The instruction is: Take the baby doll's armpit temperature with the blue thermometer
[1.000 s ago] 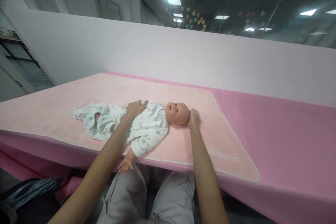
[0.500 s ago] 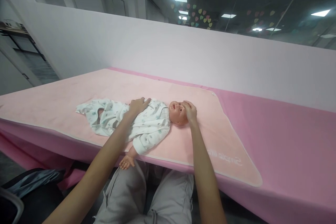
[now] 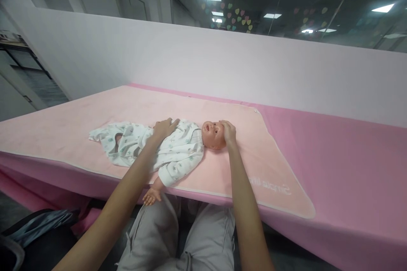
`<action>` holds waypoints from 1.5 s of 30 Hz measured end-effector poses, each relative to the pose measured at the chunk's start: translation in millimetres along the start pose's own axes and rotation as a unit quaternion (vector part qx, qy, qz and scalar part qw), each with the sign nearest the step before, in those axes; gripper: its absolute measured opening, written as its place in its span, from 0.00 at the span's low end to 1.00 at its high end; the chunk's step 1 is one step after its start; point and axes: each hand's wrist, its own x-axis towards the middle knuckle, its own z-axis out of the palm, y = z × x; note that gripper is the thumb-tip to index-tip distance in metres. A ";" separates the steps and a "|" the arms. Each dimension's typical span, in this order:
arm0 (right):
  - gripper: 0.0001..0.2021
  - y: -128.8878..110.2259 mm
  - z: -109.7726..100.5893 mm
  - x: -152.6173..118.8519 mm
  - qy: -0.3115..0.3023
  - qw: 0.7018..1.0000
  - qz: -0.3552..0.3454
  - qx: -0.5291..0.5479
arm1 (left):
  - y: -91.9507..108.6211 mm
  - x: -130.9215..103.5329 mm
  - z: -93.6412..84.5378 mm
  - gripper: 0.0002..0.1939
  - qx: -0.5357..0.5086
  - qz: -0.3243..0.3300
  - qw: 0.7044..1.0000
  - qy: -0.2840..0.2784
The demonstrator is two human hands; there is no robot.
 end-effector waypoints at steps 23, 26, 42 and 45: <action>0.21 -15.7 -11.0 -17.5 0.029 0.979 -0.172 -0.107 | -0.8 1.2 1.2 0.33 0.001 0.008 1.000 0.003; 0.15 -13.4 -3.8 -22.1 -0.021 0.968 -0.202 -0.145 | -0.5 0.3 0.8 0.32 -0.009 0.008 1.000 0.006; 0.19 23.7 -12.8 2.4 -0.109 0.992 0.014 0.067 | 0.5 -0.8 0.9 0.31 -0.023 0.004 1.000 0.009; 0.23 20.5 -15.0 -5.1 -0.170 0.978 0.070 0.100 | 0.2 -0.7 1.2 0.31 -0.029 0.003 1.000 0.011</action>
